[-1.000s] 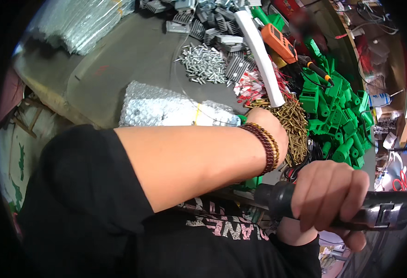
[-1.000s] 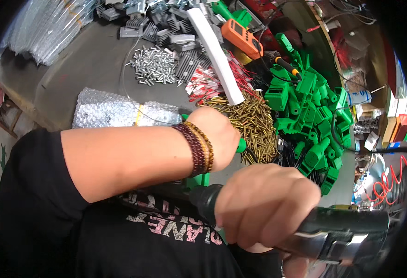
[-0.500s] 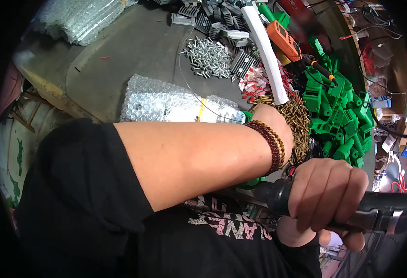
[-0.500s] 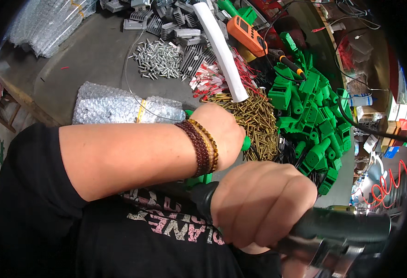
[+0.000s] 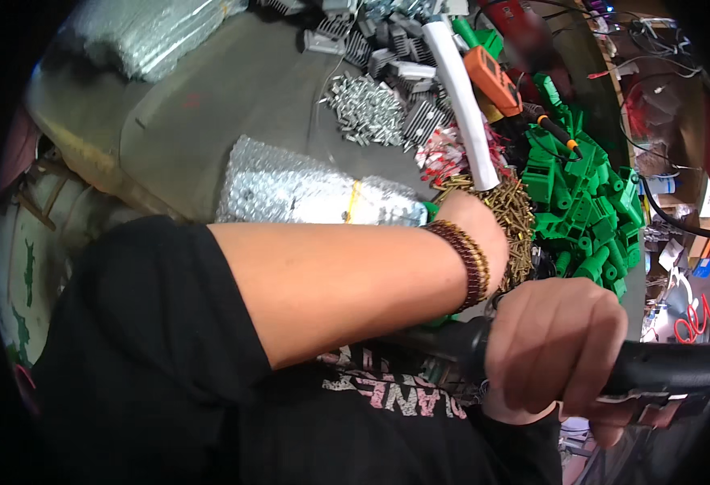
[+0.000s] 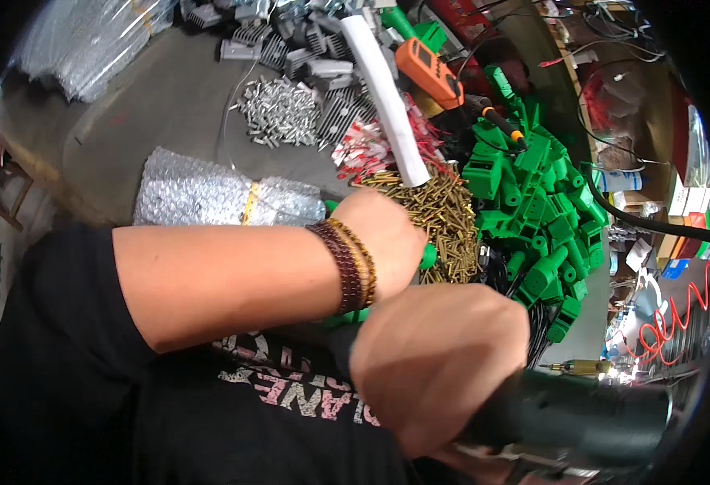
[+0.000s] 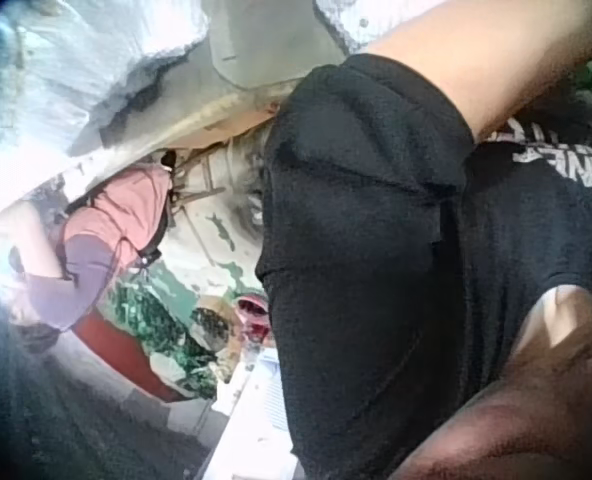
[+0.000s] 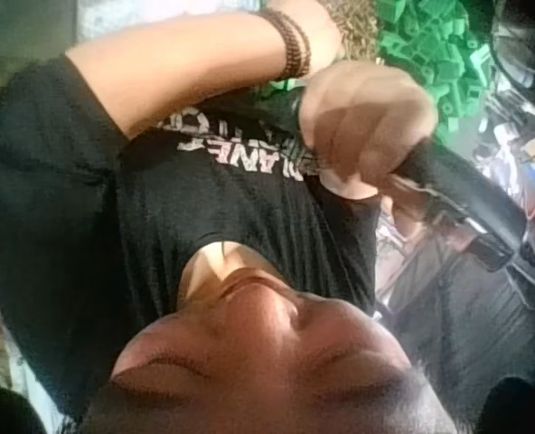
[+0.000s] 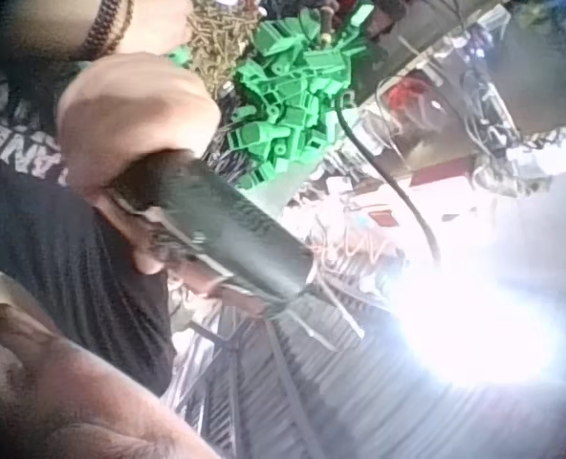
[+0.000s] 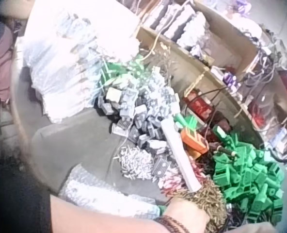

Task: Assembling an electronic device by soldering wires, placing internal components into a green plastic housing, and fastening the casing with screws.

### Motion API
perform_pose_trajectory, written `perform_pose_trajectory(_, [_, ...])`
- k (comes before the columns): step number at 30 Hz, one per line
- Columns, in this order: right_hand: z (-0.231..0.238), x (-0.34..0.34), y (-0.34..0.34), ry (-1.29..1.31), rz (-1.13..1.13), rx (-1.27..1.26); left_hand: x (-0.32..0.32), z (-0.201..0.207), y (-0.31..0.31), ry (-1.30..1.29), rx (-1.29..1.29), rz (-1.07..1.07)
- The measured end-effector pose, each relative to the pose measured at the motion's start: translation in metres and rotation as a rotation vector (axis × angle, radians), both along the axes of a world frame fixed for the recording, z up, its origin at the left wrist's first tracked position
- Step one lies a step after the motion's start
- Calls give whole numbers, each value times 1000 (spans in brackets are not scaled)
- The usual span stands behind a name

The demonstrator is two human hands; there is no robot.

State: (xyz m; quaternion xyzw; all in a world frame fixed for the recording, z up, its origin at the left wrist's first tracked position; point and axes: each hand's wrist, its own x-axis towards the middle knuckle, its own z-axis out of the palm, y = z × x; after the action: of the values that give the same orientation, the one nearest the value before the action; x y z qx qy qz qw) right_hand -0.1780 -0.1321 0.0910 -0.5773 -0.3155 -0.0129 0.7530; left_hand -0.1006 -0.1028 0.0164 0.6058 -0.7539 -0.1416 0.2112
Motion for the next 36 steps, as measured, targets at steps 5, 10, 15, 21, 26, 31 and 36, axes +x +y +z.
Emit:
perform_pose_trajectory(5, [78, -2, -24, 299, 536, -154, 50, 18, 8, 317, 100, 36])
perform_pose_trajectory(10, [55, -16, -43, -24, -315, -194, 104, -2, 14, 344, 237, -78])
perform_pose_trajectory(15, [39, -5, -62, -31, -436, -306, 102, -14, 15, 376, 268, -49])
perform_pose_trajectory(21, [38, -10, -76, -34, -383, -214, 114, -6, 20, 481, 369, -70])
perform_pose_trajectory(26, [35, -16, -82, -41, -427, -169, 118, -8, 30, 416, 329, -66])
perform_pose_trajectory(31, [27, -12, -71, -58, -581, -106, 118, -5, 25, 391, 407, -138])
perform_pose_trajectory(36, [29, -12, -64, -58, -641, -64, 114, -7, 25, 438, 351, -93])
